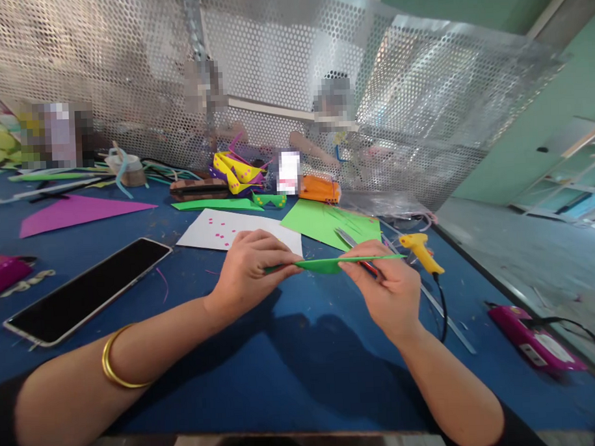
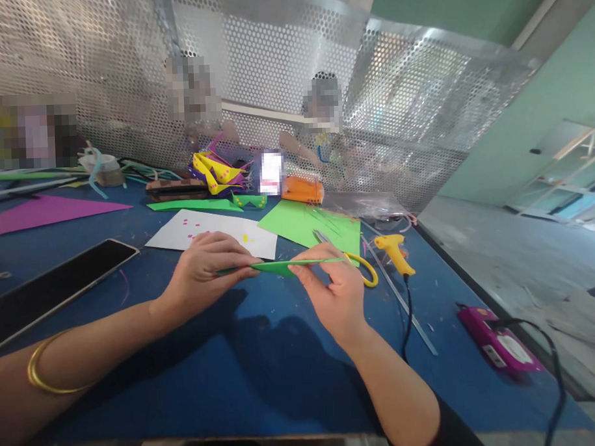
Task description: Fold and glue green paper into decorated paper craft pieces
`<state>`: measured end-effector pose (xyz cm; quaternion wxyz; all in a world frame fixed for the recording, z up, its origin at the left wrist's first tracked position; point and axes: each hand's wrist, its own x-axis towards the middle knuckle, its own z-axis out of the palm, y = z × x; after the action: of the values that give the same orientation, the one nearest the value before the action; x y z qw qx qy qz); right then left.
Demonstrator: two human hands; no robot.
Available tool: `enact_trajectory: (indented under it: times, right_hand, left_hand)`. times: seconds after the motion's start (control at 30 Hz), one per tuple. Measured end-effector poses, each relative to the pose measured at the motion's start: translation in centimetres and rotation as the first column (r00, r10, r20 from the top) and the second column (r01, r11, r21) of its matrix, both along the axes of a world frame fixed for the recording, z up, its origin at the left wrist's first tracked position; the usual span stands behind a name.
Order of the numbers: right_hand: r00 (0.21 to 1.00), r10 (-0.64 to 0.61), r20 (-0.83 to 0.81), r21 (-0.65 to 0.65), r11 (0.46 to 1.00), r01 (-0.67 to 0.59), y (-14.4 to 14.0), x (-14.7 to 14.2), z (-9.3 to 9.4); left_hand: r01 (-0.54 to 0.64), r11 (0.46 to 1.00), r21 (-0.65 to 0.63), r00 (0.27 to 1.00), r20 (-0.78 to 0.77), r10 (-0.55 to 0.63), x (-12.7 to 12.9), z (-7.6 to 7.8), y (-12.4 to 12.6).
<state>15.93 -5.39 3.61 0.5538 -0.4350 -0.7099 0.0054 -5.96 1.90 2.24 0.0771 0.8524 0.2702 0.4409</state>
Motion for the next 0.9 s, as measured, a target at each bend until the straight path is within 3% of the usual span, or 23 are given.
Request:
enact_trajectory:
  times: [0.07,0.13,0.27,0.4,0.53,0.67,0.77,0.9]
  right_hand:
    - [0.973,-0.087,0.213,0.163,0.985,0.053,-0.6,0.0,0.4]
    - [0.896,-0.169,0.41,0.297,0.954,0.044,-1.3,-0.1,0.6]
    - [0.778,-0.171,0.605,0.332,0.942,-0.051,-2.6,-0.5,0.7]
    - [0.777,-0.131,0.615,0.323,0.941,-0.097,-4.3,-1.4,0.2]
    - [0.78,-0.188,0.597,0.348,0.937,-0.04,-7.3,-2.5,-1.2]
    - [0.792,-0.259,0.553,0.335,0.939,0.074,-10.1,-3.4,-3.1]
    - [0.784,-0.268,0.56,0.309,0.945,0.102,-11.1,-3.9,-4.3]
    - [0.791,-0.303,0.532,0.302,0.94,0.157,-11.6,-5.1,-5.5]
  left_hand:
    - [-0.011,0.995,0.103,0.998,-0.058,0.018,-0.1,0.2,-0.5]
    - [-0.027,0.974,0.225,0.996,-0.076,0.045,-0.2,0.5,-1.2]
    - [0.084,0.901,0.426,0.993,-0.115,-0.039,-0.6,1.4,-3.4]
    - [0.223,0.841,0.493,0.971,-0.19,-0.147,-1.0,1.9,-5.7]
    - [0.322,0.792,0.52,0.939,-0.283,-0.196,-0.9,0.8,-8.0]
    - [0.197,0.803,0.562,0.98,-0.131,-0.149,-0.7,-0.7,-9.7]
    - [0.369,0.737,0.567,0.92,-0.337,-0.201,-1.2,-0.9,-9.8]
    - [0.434,0.774,0.461,0.877,-0.412,-0.246,-2.1,-0.8,-9.8]
